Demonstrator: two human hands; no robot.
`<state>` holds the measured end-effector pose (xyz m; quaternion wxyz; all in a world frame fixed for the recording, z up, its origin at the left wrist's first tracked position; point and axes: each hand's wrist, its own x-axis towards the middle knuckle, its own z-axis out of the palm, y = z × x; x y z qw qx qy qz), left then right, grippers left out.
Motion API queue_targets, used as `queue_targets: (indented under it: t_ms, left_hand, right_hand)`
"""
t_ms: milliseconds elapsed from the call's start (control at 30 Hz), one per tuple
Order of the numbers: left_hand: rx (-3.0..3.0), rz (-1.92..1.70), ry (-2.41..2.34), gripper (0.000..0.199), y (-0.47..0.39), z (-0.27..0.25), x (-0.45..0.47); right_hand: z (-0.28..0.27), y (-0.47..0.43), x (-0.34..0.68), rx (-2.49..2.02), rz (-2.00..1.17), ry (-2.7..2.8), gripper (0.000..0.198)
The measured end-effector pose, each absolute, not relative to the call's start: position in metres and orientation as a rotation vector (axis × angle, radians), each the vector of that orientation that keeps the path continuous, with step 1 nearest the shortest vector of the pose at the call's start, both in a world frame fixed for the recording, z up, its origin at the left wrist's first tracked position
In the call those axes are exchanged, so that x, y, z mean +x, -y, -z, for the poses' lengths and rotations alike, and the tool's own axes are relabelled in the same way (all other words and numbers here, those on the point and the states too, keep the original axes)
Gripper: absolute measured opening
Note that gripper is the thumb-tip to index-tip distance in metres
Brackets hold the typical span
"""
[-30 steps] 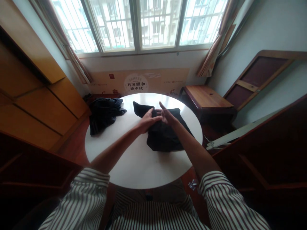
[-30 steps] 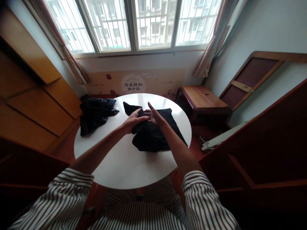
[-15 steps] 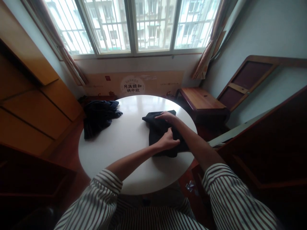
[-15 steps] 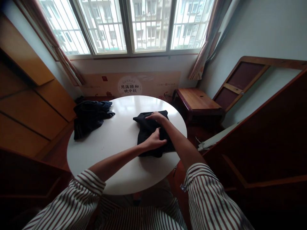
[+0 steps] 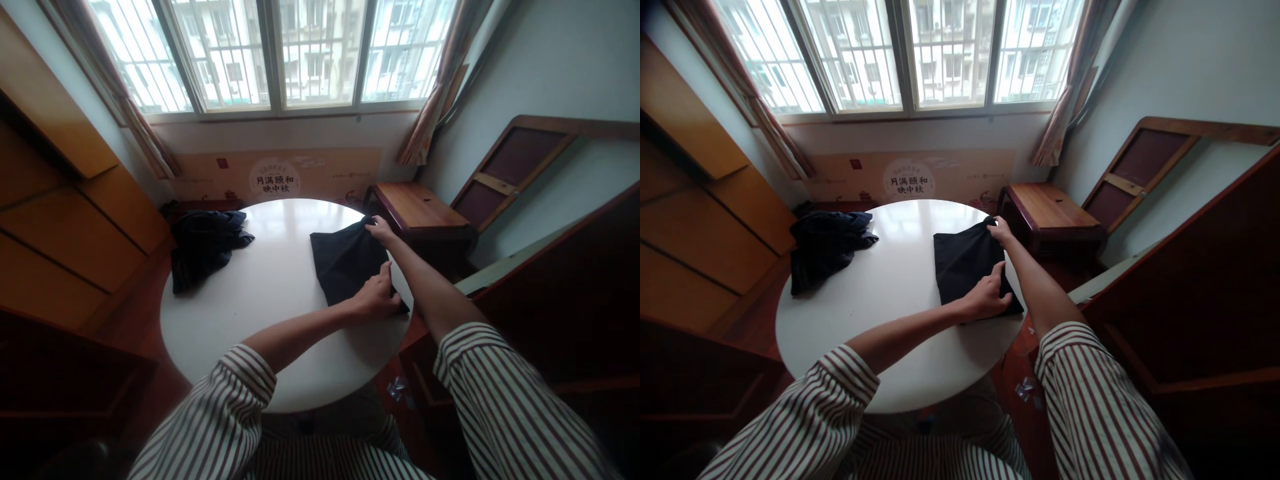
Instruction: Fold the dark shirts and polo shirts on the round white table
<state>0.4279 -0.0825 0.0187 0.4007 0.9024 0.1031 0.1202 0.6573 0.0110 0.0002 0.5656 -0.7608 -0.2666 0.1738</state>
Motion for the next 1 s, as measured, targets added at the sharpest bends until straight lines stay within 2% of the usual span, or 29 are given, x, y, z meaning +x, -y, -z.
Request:
queue_targets:
  t_ms: [67,233,333,467,633,800,900,1000]
  left_hand:
    - [2.41,-0.301,-0.158,0.082,0.093,-0.016,0.416]
    - [2.823,-0.467,-0.173,0.055,0.093,-0.012,0.345]
    - [2.91,-0.501,-0.448,0.06,0.082,-0.001,0.31]
    - [2.939,-0.447,-0.603,0.063,0.075,0.013,0.3]
    - [2.943,-0.378,-0.716,0.058,0.074,0.018,0.304]
    - [2.985,-0.21,-0.593,0.058,0.069,0.025,0.296]
    - [3.071,-0.136,-0.524,0.062,0.069,0.027,0.291]
    - [3.161,-0.026,-0.381,0.065,0.073,0.028,0.287]
  right_hand:
    - [0.005,-0.001,0.655,-1.787,-0.468,0.599,0.035]
    - [0.003,0.027,0.644,-1.715,-0.71,0.615,0.035]
    - [0.0,0.054,0.64,-1.709,-0.898,0.636,0.037]
    - [-0.001,0.088,0.633,-1.677,-1.047,0.735,0.05]
    - [-0.003,0.119,0.616,-1.67,-1.154,0.909,0.046]
    - [-0.001,0.137,0.595,-1.53,-1.076,0.929,0.062]
    - [0.004,0.142,0.594,-1.557,-1.003,0.815,0.058]
    - [0.006,0.144,0.6,-1.632,-1.061,0.72,0.049]
